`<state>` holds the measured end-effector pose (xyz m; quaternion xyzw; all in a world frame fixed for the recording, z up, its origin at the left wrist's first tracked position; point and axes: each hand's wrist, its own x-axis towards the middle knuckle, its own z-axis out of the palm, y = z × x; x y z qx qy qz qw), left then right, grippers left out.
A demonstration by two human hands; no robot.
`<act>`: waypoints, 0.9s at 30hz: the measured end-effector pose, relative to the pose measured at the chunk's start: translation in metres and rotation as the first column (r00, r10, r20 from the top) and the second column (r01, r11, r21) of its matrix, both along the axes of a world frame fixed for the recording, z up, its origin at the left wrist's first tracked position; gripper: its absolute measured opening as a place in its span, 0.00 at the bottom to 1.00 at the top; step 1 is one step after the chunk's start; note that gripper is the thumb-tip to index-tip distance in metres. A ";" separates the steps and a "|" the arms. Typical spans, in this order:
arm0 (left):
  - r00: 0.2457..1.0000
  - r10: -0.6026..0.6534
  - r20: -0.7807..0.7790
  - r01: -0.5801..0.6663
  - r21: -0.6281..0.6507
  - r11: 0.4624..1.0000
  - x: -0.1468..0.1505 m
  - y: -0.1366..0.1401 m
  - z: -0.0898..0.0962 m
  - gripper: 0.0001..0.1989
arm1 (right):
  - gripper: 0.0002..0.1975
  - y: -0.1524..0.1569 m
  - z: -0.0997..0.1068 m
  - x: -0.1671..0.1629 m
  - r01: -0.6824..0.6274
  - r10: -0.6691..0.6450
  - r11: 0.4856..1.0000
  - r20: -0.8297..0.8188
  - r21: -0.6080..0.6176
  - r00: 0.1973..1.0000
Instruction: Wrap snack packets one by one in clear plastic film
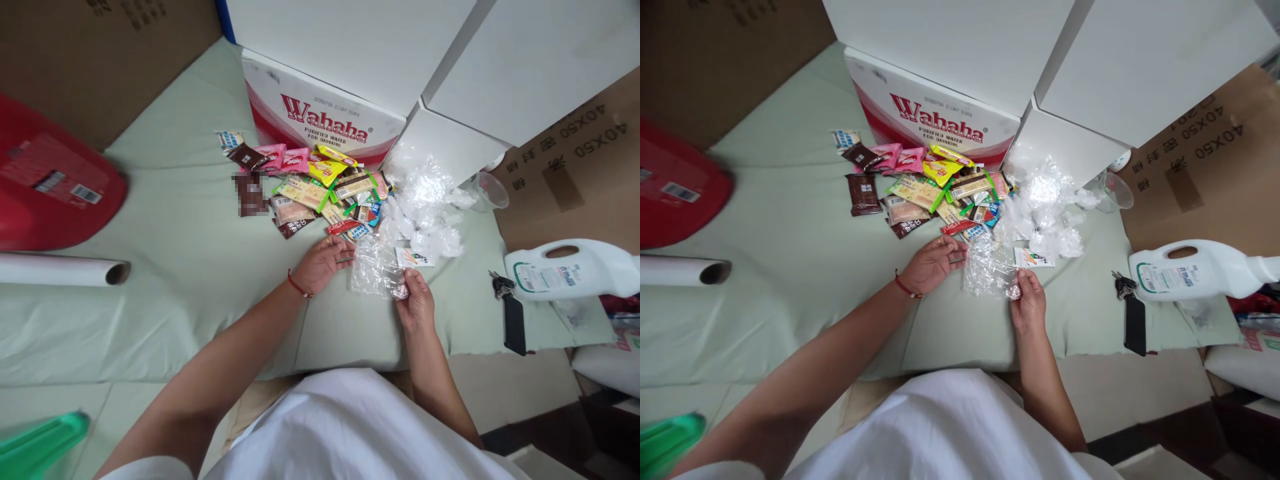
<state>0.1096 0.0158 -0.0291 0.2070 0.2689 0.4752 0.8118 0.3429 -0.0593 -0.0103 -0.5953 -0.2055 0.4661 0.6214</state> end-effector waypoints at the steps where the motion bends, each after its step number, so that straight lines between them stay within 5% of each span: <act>1: 1.000 -0.007 0.000 0.007 -0.005 1.000 0.000 0.000 0.001 0.24 | 0.23 -0.003 -0.001 0.000 -0.004 0.004 1.000 0.019 0.002 1.000; 4: 0.995 0.000 -0.097 0.002 0.027 1.000 0.004 -0.003 0.001 0.29 | 0.22 -0.009 -0.001 -0.002 -0.040 0.038 0.999 0.090 0.015 0.995; 8: 0.886 0.276 -0.373 -0.190 0.252 0.949 0.015 -0.016 -0.002 0.33 | 0.17 -0.015 0.006 -0.010 -0.116 0.092 0.986 0.189 0.118 0.978; 11: 0.881 0.245 -0.404 -0.110 0.327 0.938 0.025 -0.026 -0.005 0.33 | 0.14 -0.018 0.018 -0.021 -0.250 0.222 0.953 0.164 0.173 0.961; 16: 0.903 0.042 -0.429 0.055 0.212 0.976 0.031 -0.032 0.000 0.31 | 0.18 -0.018 0.035 -0.033 -0.313 0.319 0.940 -0.016 0.137 0.948; 22: 0.917 0.145 -0.371 -0.140 0.040 0.989 -0.015 -0.046 0.023 0.27 | 0.24 -0.013 0.035 0.004 -0.055 0.053 0.998 0.080 0.021 0.995; 27: 0.824 0.154 -0.545 -0.215 -0.049 0.975 -0.059 -0.079 0.026 0.27 | 0.25 -0.027 0.018 0.025 -0.150 0.180 0.975 0.181 -0.164 0.967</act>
